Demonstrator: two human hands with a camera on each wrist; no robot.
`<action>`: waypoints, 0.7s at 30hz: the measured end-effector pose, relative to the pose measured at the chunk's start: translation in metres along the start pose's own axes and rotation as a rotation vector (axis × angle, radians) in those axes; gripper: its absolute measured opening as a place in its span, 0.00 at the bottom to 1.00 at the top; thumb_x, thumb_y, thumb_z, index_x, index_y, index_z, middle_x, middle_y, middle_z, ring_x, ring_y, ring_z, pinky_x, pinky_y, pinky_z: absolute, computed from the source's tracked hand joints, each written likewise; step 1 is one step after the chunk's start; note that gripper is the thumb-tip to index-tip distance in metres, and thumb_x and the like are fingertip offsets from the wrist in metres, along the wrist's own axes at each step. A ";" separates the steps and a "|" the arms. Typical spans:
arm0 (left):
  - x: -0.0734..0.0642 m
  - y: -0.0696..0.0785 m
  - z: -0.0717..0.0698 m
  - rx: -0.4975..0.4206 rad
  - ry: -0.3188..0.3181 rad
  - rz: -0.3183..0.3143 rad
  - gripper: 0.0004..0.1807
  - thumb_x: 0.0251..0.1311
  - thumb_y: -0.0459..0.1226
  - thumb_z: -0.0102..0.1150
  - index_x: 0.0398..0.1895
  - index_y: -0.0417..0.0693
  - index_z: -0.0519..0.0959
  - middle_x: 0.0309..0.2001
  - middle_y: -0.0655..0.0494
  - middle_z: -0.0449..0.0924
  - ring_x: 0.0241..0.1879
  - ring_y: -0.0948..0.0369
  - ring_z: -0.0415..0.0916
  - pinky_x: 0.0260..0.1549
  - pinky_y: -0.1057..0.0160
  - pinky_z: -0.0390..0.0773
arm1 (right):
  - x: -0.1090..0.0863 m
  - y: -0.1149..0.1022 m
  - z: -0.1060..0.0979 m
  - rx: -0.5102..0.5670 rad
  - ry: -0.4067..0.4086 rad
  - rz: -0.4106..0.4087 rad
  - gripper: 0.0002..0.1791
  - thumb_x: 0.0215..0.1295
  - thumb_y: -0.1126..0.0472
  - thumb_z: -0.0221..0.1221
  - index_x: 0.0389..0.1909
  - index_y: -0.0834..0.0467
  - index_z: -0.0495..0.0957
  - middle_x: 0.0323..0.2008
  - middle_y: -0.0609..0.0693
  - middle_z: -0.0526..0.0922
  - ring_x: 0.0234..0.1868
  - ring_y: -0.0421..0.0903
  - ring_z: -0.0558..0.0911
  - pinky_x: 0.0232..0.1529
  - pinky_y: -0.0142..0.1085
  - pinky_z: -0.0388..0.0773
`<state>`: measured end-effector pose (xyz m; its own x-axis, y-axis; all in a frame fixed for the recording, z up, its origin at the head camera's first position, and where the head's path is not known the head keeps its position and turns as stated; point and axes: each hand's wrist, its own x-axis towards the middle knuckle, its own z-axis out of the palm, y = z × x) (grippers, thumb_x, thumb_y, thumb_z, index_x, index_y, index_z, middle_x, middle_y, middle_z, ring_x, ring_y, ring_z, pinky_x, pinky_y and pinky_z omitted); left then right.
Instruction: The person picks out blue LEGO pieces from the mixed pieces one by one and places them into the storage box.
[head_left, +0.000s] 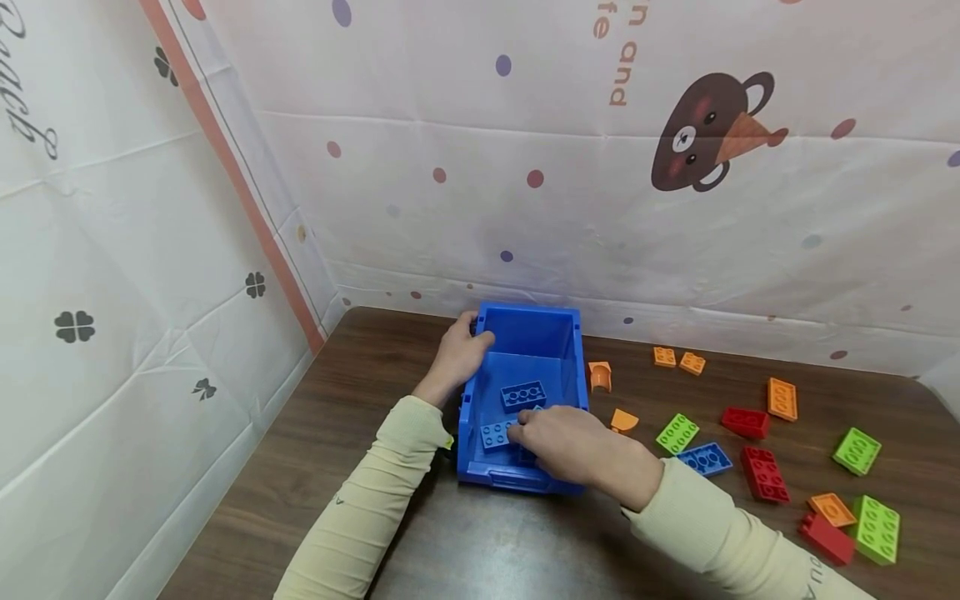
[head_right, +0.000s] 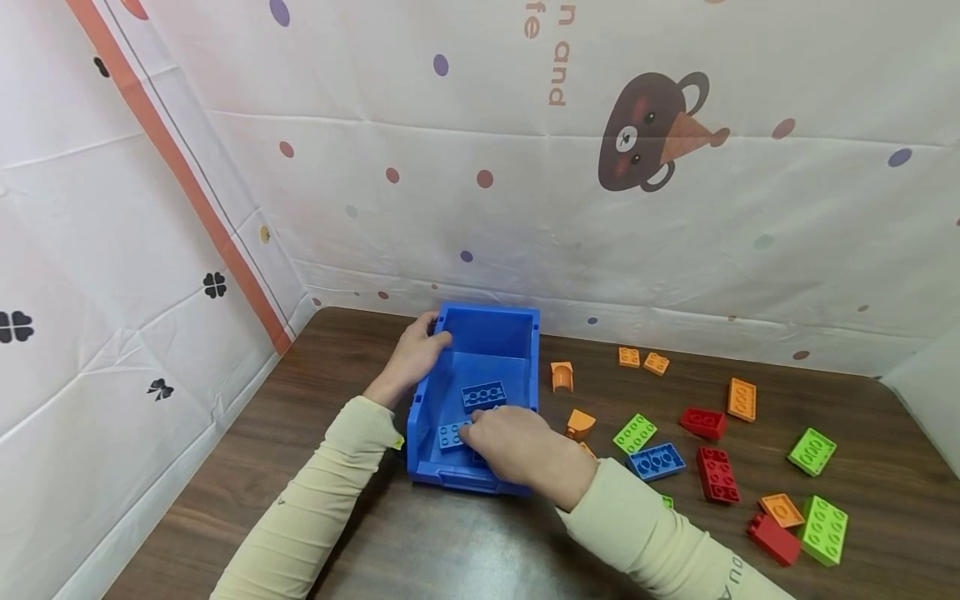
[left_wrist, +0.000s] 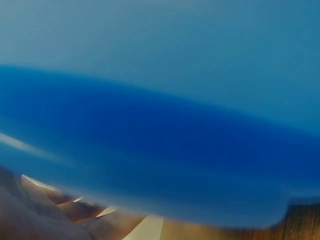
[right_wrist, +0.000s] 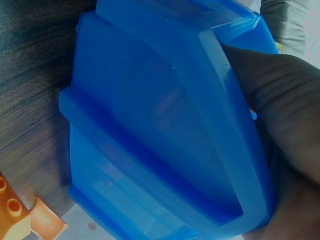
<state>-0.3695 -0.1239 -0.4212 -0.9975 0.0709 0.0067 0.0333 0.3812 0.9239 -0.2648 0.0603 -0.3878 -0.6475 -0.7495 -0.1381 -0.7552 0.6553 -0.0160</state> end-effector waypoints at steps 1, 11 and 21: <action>0.000 0.000 0.000 0.001 0.000 0.000 0.32 0.73 0.39 0.50 0.78 0.40 0.65 0.67 0.40 0.76 0.57 0.46 0.77 0.57 0.38 0.80 | 0.000 0.000 0.000 0.003 -0.004 0.004 0.16 0.69 0.64 0.70 0.56 0.56 0.87 0.50 0.56 0.89 0.40 0.52 0.90 0.43 0.45 0.89; -0.002 0.003 0.000 -0.011 -0.008 -0.010 0.31 0.74 0.40 0.50 0.78 0.42 0.65 0.69 0.41 0.74 0.61 0.45 0.76 0.59 0.36 0.78 | 0.003 -0.002 0.001 0.023 -0.047 0.042 0.14 0.70 0.63 0.69 0.55 0.54 0.89 0.47 0.54 0.90 0.41 0.51 0.89 0.46 0.47 0.88; -0.001 0.000 0.001 0.003 0.002 -0.012 0.32 0.74 0.39 0.51 0.79 0.41 0.64 0.70 0.39 0.73 0.63 0.43 0.76 0.60 0.35 0.77 | 0.005 -0.003 0.002 0.003 -0.086 0.081 0.15 0.69 0.61 0.70 0.56 0.51 0.89 0.45 0.53 0.90 0.39 0.50 0.88 0.46 0.46 0.88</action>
<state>-0.3689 -0.1234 -0.4213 -0.9979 0.0640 -0.0035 0.0215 0.3850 0.9227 -0.2660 0.0546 -0.3906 -0.6947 -0.6836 -0.2236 -0.7007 0.7135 -0.0043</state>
